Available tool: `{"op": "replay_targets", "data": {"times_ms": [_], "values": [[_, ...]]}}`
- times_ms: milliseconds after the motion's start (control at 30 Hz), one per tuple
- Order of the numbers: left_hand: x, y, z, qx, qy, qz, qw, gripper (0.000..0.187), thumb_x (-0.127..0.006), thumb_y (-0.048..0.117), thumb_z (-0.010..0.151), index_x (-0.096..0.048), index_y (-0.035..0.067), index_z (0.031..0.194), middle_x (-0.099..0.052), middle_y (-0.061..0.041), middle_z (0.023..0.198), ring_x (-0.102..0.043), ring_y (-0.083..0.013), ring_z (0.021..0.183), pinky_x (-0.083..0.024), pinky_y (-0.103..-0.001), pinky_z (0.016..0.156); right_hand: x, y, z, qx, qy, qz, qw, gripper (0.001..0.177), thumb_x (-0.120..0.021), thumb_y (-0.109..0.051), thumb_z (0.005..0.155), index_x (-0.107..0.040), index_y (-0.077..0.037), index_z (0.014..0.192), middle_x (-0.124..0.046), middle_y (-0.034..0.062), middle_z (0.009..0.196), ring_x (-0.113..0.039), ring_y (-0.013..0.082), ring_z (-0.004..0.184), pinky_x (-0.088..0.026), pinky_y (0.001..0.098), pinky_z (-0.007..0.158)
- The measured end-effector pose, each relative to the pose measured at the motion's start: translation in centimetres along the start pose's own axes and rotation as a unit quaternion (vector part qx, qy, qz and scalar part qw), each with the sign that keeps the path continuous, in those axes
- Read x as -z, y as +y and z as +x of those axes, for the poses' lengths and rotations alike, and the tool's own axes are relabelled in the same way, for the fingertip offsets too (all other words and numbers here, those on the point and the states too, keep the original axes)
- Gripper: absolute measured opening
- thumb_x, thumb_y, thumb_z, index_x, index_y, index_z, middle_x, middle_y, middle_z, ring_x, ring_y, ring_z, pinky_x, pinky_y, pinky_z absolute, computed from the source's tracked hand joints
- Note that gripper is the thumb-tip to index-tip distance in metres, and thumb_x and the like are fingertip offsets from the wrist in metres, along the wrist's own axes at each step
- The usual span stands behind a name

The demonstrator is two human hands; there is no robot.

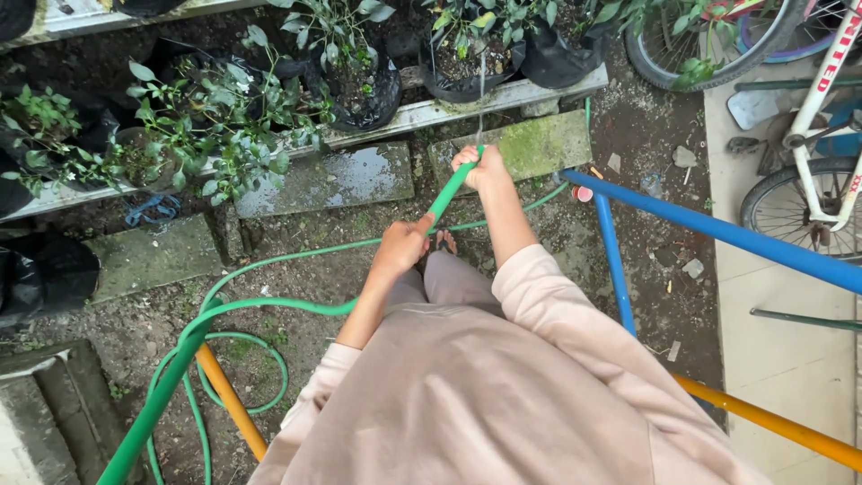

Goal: Water the plants in the garden using a hose.

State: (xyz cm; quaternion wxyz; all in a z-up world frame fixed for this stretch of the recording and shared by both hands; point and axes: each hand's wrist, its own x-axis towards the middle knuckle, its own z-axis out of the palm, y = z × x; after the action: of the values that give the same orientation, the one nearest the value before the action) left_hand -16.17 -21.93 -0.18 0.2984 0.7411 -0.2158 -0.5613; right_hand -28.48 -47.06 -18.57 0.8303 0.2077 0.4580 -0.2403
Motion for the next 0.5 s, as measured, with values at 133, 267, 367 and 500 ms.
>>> {"op": "replay_targets", "data": {"times_ms": [133, 267, 367, 500], "values": [[-0.1, -0.2, -0.4, 0.0, -0.007, -0.01, 1.0, 0.067, -0.053, 0.057, 0.097, -0.069, 0.003, 0.061, -0.063, -0.011, 0.054, -0.063, -0.0243, 0.054, -0.052, -0.04, 0.062, -1.1, 1.0, -2.2, 0.023, 0.023, -0.037, 0.999, 0.051, -0.025, -0.042, 0.106, -0.037, -0.012, 0.066, -0.034, -0.0009, 0.052, -0.032, 0.0149, 0.042, -0.032, 0.0323, 0.045], [-0.9, -0.1, -0.2, -0.012, -0.005, 0.02, 1.0, 0.067, -0.052, 0.058, 0.097, -0.07, 0.003, 0.063, -0.065, -0.013, 0.056, -0.066, -0.0264, 0.058, -0.052, -0.04, 0.065, -1.1, 0.2, -3.6, 0.032, 0.021, -0.043, 0.998, 0.061, -0.025, -0.058, 0.104, -0.035, -0.012, 0.065, -0.031, -0.0014, 0.051, -0.03, 0.0136, 0.042, -0.031, 0.0305, 0.045], [-2.3, -0.5, -0.1, -0.03, -0.005, 0.037, 0.999, 0.067, -0.051, 0.058, 0.097, -0.072, 0.003, 0.066, -0.067, -0.014, 0.058, -0.068, -0.027, 0.061, -0.053, -0.04, 0.068, 0.3, -1.4, -3.6, 0.035, 0.014, -0.045, 0.998, 0.061, -0.027, -0.058, 0.105, -0.035, -0.012, 0.065, -0.03, -0.0023, 0.051, -0.029, 0.0134, 0.042, -0.03, 0.0306, 0.045], [-3.9, -0.4, -0.4, -0.049, -0.035, 0.02, 0.998, 0.063, -0.051, 0.059, 0.094, -0.075, 0.005, 0.072, -0.071, -0.013, 0.063, -0.072, -0.0288, 0.065, -0.056, -0.041, 0.07, 3.0, -3.3, -5.2, 0.052, 0.012, -0.075, 0.996, 0.056, -0.027, -0.051, 0.105, -0.035, -0.013, 0.065, -0.029, -0.0028, 0.051, -0.027, 0.0137, 0.042, -0.03, 0.0318, 0.045]]}}
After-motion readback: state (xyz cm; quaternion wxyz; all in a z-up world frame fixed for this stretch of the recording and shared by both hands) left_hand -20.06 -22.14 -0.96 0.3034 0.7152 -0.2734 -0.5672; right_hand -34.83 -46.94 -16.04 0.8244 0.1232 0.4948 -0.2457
